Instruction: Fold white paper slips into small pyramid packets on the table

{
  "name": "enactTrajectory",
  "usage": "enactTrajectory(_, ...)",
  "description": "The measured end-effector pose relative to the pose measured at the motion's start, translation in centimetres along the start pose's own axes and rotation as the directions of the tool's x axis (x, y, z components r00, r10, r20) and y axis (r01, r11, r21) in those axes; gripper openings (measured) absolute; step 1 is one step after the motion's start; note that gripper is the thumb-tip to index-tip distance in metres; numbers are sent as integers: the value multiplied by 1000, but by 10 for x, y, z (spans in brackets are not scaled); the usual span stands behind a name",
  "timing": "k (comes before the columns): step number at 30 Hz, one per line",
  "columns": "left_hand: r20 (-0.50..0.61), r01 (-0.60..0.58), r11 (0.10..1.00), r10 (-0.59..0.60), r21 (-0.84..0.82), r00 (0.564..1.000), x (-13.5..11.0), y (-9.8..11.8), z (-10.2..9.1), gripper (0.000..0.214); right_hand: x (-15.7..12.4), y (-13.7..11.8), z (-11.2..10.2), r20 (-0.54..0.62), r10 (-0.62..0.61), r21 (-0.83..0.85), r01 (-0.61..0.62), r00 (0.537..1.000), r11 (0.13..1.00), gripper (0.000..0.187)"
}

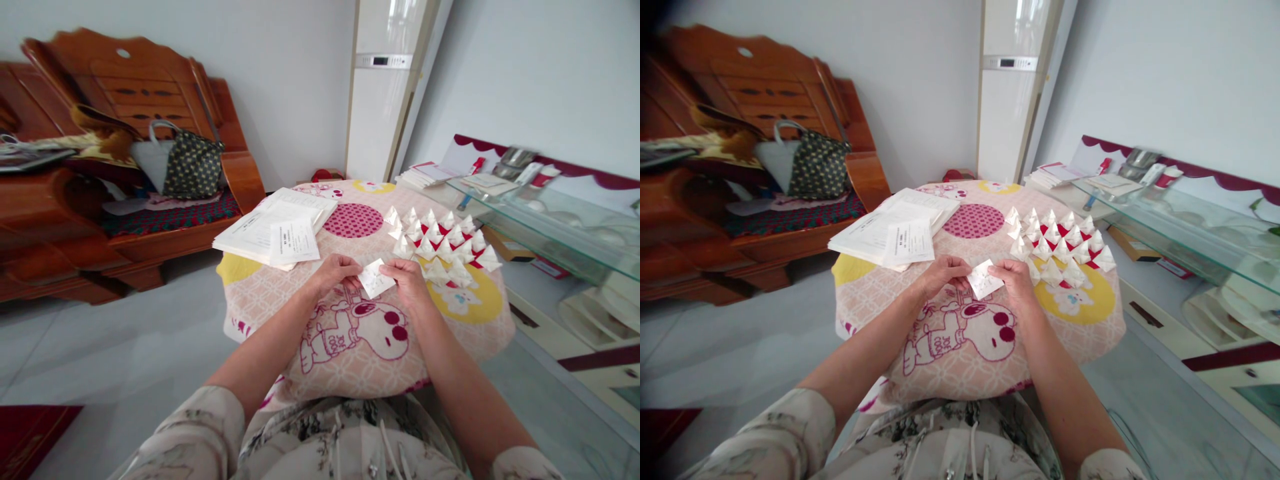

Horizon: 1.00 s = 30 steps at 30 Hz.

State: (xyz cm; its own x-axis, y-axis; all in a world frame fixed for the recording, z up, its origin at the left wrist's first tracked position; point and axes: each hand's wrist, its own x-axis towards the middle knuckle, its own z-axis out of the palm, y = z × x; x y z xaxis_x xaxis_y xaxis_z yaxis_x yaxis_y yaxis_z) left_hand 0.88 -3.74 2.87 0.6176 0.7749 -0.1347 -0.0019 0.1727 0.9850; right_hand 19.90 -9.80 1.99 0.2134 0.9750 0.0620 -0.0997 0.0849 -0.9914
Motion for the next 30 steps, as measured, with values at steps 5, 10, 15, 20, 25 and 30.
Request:
enactTrajectory(5, 27, -102, 994, 101, 31, 995, 2, -3, -3, 25, 0, 0, 0, 0, -5, -2, 5, 1000, 1000, 21)
enactTrajectory(10, 37, -142, 988, 140, 52, 989, -1, 1, -4, 30, 1, 1, 2, -10, 7, 5, -7, 1000, 1000, 20)
enactTrajectory(15, 81, -85, 989, 75, 124, 994, 0, -1, -2, 30, -2, 1, 7, 18, 23, -15, -22, 1000, 1000, 23)
enactTrajectory(20, 76, -113, 983, 103, 144, 992, 1, -4, -2, 36, -2, 1, 10, 44, 52, 0, -52, 998, 999, 24)
enactTrajectory(25, 87, -75, 986, 63, 152, 994, -1, -3, -4, 37, -2, 4, 9, 51, 33, -46, -30, 998, 999, 27)
enactTrajectory(30, 118, -79, 971, 54, 225, 992, 2, -7, -2, 32, -3, 6, 12, 105, 23, -116, -11, 994, 993, 27)
